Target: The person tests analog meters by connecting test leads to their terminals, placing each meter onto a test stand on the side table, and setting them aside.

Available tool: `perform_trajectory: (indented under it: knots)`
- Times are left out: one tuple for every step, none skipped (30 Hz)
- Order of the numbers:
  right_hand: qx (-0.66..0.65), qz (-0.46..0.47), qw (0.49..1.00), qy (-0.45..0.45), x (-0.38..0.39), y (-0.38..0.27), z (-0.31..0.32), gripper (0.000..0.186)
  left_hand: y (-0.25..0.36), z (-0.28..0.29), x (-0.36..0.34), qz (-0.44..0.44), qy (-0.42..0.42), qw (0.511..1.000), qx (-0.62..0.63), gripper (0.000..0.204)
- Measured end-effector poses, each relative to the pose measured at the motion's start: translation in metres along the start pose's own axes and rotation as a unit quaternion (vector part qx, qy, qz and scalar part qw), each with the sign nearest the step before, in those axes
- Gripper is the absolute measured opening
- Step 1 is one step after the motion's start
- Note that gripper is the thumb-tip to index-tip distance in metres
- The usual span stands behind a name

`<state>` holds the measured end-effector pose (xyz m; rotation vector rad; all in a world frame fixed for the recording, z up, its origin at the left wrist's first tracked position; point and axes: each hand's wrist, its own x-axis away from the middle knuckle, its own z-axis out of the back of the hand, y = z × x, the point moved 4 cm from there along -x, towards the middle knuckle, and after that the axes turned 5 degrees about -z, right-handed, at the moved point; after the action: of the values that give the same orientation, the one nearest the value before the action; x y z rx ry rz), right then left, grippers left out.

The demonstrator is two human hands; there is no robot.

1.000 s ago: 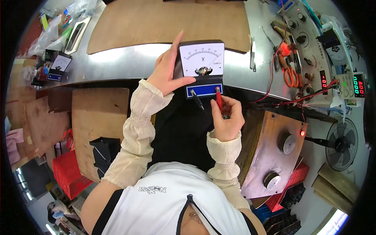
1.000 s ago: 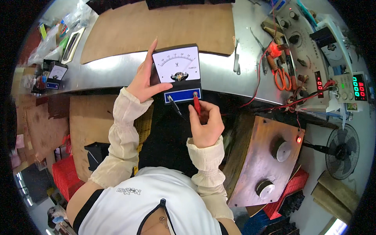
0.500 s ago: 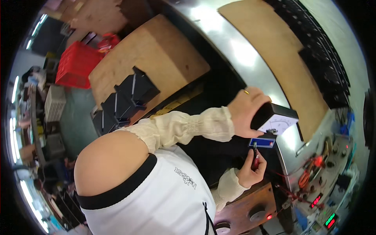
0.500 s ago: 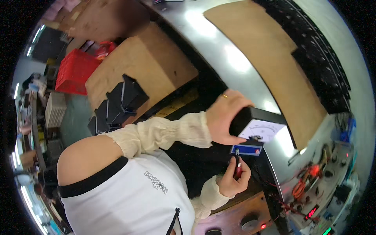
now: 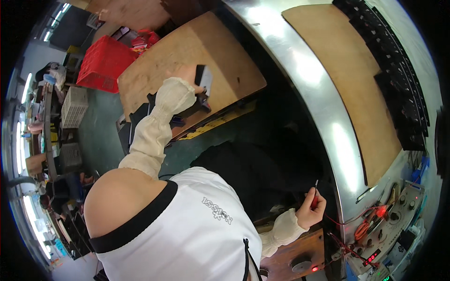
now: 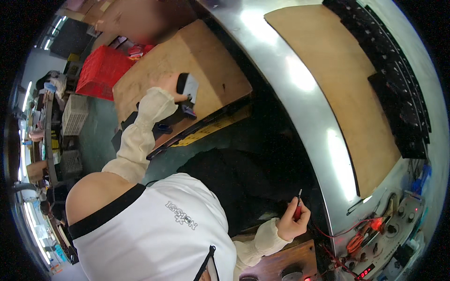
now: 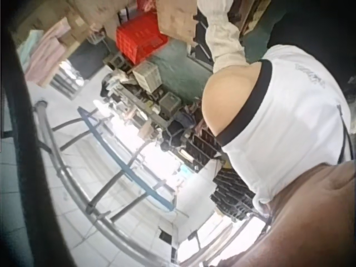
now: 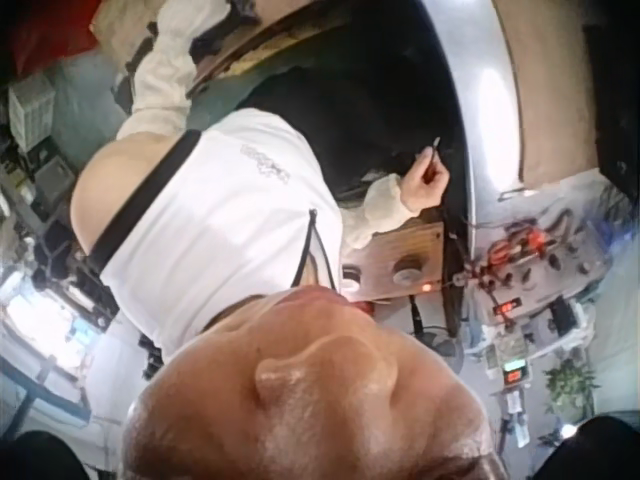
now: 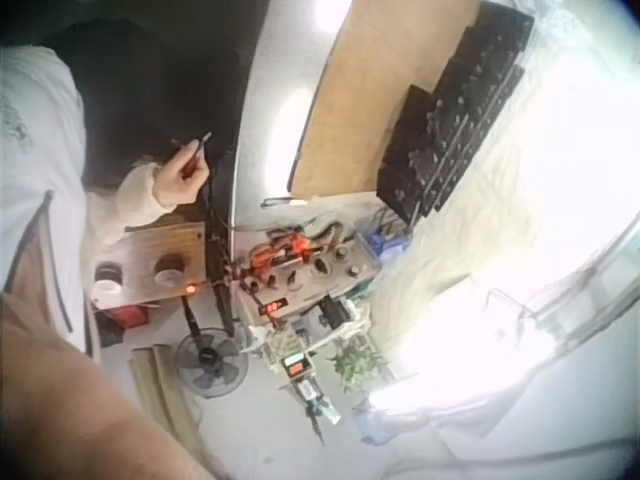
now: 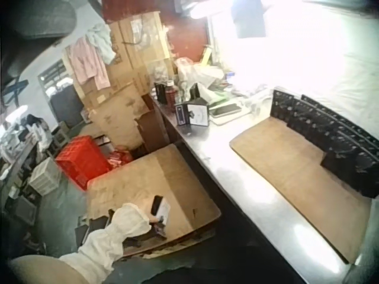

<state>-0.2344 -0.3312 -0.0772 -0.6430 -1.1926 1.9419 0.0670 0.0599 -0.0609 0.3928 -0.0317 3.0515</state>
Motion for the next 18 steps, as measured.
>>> perform_trajectory:
  knots:
    - [-0.010,-0.003,1.000,0.019,0.000,0.002,0.008,0.013,-0.002,-0.010,0.007,-0.060,0.047,0.997,-0.014,0.056]
    - [-0.023,-0.018,0.999,0.023,0.003,0.010,0.014,0.012,0.004,-0.007,0.014,-0.101,0.097,0.990,-0.006,0.053]
    - [-0.012,-0.032,0.999,0.024,0.005,0.018,0.019,0.011,0.009,-0.006,0.023,-0.139,0.145,0.980,-0.001,0.051]
    - [-0.019,-0.033,0.999,0.010,0.006,0.022,0.018,0.011,0.022,0.020,0.027,-0.157,0.192,0.968,0.030,0.051]
    - [-0.027,-0.034,0.999,0.005,0.007,0.024,0.017,0.011,0.036,0.039,0.021,-0.155,0.089,0.983,0.031,0.061]
    - [-0.022,-0.054,0.998,-0.014,0.006,0.024,0.011,0.011,0.043,0.048,-0.001,-0.264,0.096,0.953,0.115,0.064]
    - [-0.018,-0.080,0.996,-0.031,0.006,0.025,0.007,0.011,0.062,0.060,-0.021,-0.375,0.091,0.903,0.191,0.068]
    - [0.005,-0.041,0.999,-0.024,0.005,0.028,0.004,0.013,0.104,0.086,-0.026,-0.445,0.103,0.860,0.228,0.072]
    - [0.010,-0.045,0.999,-0.014,0.006,0.012,0.003,0.014,0.154,0.115,-0.015,-0.504,0.109,0.815,0.265,0.075]
    - [0.019,-0.024,1.000,-0.003,0.005,0.009,0.000,0.014,0.204,0.134,-0.013,-0.569,0.173,0.761,0.261,0.076]
    - [0.029,-0.005,1.000,0.004,0.004,0.007,0.002,0.014,0.260,0.151,-0.011,-0.624,0.235,0.699,0.257,0.077]
    - [0.043,0.043,0.998,0.010,0.000,-0.007,0.001,0.015,0.305,0.159,-0.017,-0.600,0.259,0.715,0.250,0.079]
    - [0.041,0.055,0.998,0.009,-0.003,-0.022,0.000,0.016,0.347,0.168,-0.034,-0.610,0.320,0.691,0.218,0.081]
    - [0.046,0.066,0.996,0.044,0.005,-0.032,0.012,0.016,0.408,0.177,-0.039,-0.621,0.383,0.660,0.177,0.083]
    - [0.046,0.081,0.994,0.047,0.006,-0.039,0.011,0.016,0.442,0.178,-0.059,-0.591,0.408,0.681,0.141,0.083]
    - [0.037,0.085,0.994,0.052,0.006,-0.040,0.009,0.017,0.475,0.170,-0.084,-0.540,0.438,0.714,0.083,0.081]
    - [0.039,0.082,0.994,0.061,0.007,-0.036,0.009,0.017,0.491,0.169,-0.085,-0.545,0.435,0.711,0.089,0.081]
    - [0.045,0.069,0.995,0.060,0.010,-0.033,0.008,0.018,0.499,0.168,-0.091,-0.509,0.379,0.772,0.040,0.072]
